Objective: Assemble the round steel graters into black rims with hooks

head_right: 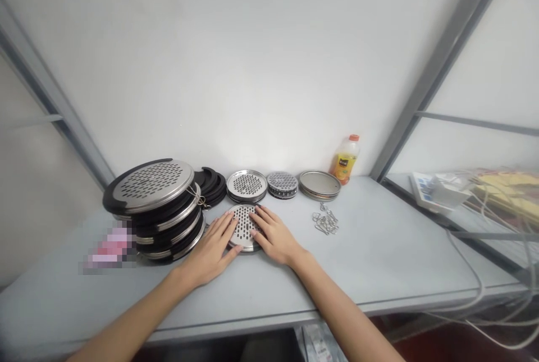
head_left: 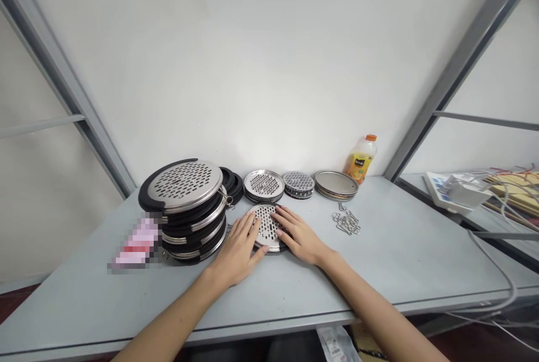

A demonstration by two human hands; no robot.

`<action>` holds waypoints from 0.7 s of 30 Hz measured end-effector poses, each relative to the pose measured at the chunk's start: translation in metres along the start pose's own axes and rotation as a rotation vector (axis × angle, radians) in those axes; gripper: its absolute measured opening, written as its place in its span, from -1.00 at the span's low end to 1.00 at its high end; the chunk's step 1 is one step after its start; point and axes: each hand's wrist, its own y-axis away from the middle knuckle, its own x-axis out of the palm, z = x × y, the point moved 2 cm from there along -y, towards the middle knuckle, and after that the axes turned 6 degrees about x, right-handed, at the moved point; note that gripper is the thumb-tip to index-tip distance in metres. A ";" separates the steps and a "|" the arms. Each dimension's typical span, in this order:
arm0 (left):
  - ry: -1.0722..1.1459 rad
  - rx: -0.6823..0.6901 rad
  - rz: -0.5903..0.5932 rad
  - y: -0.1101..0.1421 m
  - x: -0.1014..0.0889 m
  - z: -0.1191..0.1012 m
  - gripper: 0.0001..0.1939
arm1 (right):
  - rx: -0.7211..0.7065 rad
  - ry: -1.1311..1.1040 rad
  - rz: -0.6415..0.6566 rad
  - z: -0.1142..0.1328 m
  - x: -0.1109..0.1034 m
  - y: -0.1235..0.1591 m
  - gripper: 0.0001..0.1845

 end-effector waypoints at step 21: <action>0.004 0.107 0.012 -0.002 -0.011 -0.006 -0.46 | 0.213 -0.123 -0.423 -0.015 -0.017 -0.003 -0.64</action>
